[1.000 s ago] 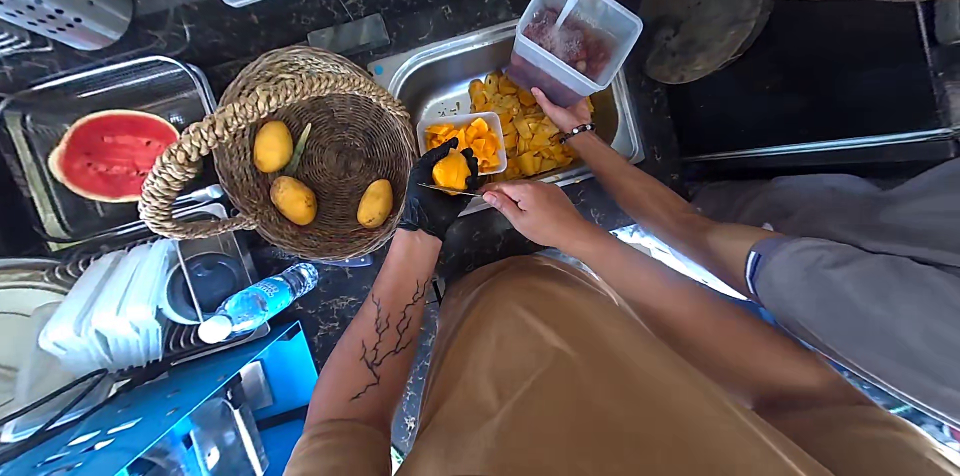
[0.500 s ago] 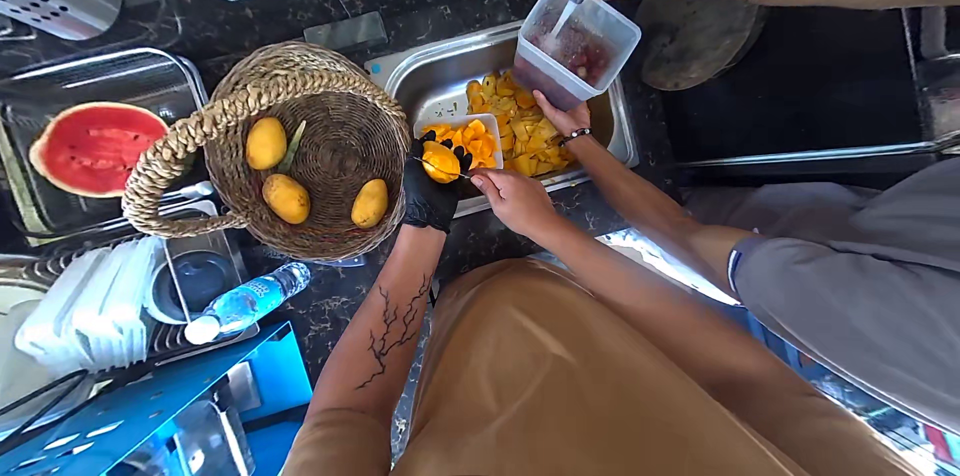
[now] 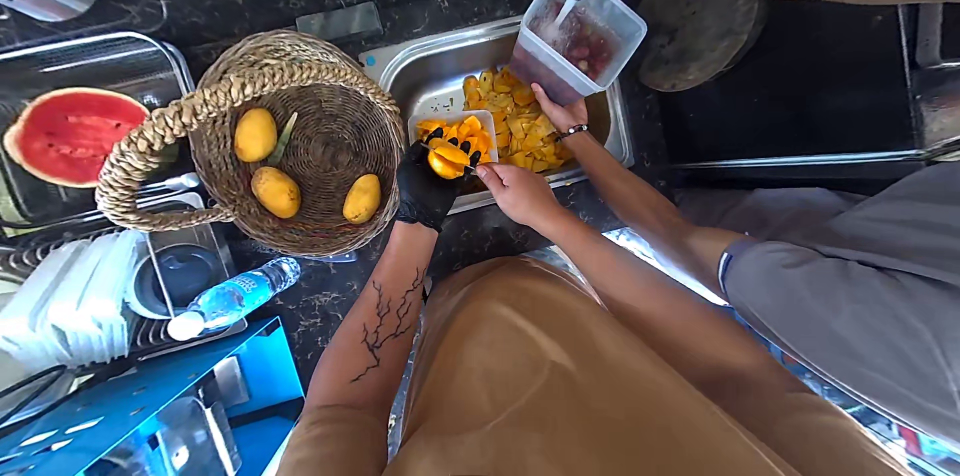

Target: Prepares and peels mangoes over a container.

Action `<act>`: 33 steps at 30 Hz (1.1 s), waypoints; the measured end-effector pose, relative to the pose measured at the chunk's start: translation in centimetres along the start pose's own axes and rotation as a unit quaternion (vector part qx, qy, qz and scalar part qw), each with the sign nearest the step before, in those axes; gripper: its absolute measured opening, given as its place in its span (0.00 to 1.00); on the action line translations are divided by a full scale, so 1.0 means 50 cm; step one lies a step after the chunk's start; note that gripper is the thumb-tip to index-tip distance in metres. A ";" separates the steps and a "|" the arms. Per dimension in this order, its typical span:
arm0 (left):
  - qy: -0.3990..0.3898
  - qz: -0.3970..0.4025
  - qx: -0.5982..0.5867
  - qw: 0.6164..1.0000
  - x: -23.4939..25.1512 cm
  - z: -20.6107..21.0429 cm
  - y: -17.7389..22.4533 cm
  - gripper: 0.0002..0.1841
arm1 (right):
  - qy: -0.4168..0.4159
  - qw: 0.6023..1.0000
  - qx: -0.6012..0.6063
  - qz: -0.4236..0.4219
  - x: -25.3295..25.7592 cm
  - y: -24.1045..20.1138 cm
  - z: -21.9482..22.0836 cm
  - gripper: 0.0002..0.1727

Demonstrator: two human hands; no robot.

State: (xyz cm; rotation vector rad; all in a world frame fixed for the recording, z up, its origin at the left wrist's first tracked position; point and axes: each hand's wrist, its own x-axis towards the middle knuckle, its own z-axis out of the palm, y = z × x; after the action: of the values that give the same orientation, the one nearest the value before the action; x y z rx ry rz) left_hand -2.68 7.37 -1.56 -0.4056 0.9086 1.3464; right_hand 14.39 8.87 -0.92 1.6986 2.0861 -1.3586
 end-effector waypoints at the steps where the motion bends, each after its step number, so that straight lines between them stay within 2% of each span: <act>1: -0.033 -0.012 -0.010 0.999 0.003 -0.013 0.002 0.24 | -0.006 0.999 0.040 0.005 0.003 0.006 -0.001 0.32; 3: -0.121 -0.025 -0.018 0.992 0.024 -0.057 0.002 0.30 | 0.000 0.994 0.111 0.003 0.003 0.021 0.003 0.34; 5: -0.162 -0.014 0.007 0.987 0.038 -0.078 0.000 0.28 | -0.005 0.993 0.114 0.000 -0.003 0.021 -0.005 0.33; 11: -0.148 0.016 0.047 0.988 0.043 -0.091 -0.003 0.29 | -0.004 0.999 0.045 -0.018 -0.002 0.013 -0.007 0.32; 14: -0.104 0.029 0.080 0.991 0.034 -0.075 -0.002 0.22 | -0.017 1.000 -0.017 -0.009 0.008 -0.004 -0.011 0.31; 16: -0.098 0.034 0.081 0.991 0.036 -0.073 -0.002 0.22 | 0.033 0.997 -0.063 -0.023 0.003 -0.009 0.000 0.29; 19: -0.105 0.034 0.076 0.991 0.040 -0.076 -0.004 0.24 | 0.157 0.973 -0.148 -0.082 0.007 0.006 0.025 0.25; 20: -0.110 0.034 0.076 0.990 0.041 -0.078 -0.004 0.25 | 0.149 0.974 -0.153 -0.081 0.008 0.008 0.021 0.25; 23: -0.125 0.032 0.069 0.989 0.042 -0.089 -0.005 0.28 | 0.025 0.994 -0.091 -0.047 0.009 0.001 -0.007 0.29; 27: -0.119 0.033 0.069 0.990 0.046 -0.089 -0.009 0.27 | 0.030 0.994 -0.098 -0.033 0.017 -0.001 -0.005 0.29; 31: -0.074 0.055 0.087 0.992 0.056 -0.088 -0.014 0.31 | 0.006 0.995 -0.100 -0.009 0.029 -0.006 -0.005 0.30; 33: -0.049 0.061 0.085 0.993 0.064 -0.089 -0.018 0.29 | 0.000 0.995 -0.104 0.000 0.033 -0.010 -0.002 0.30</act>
State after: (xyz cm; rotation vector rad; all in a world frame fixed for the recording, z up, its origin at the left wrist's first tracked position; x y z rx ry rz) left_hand -3.40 6.05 -6.89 -0.1538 0.9701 1.3762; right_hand 13.44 10.17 -1.58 1.6144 2.1412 -1.0950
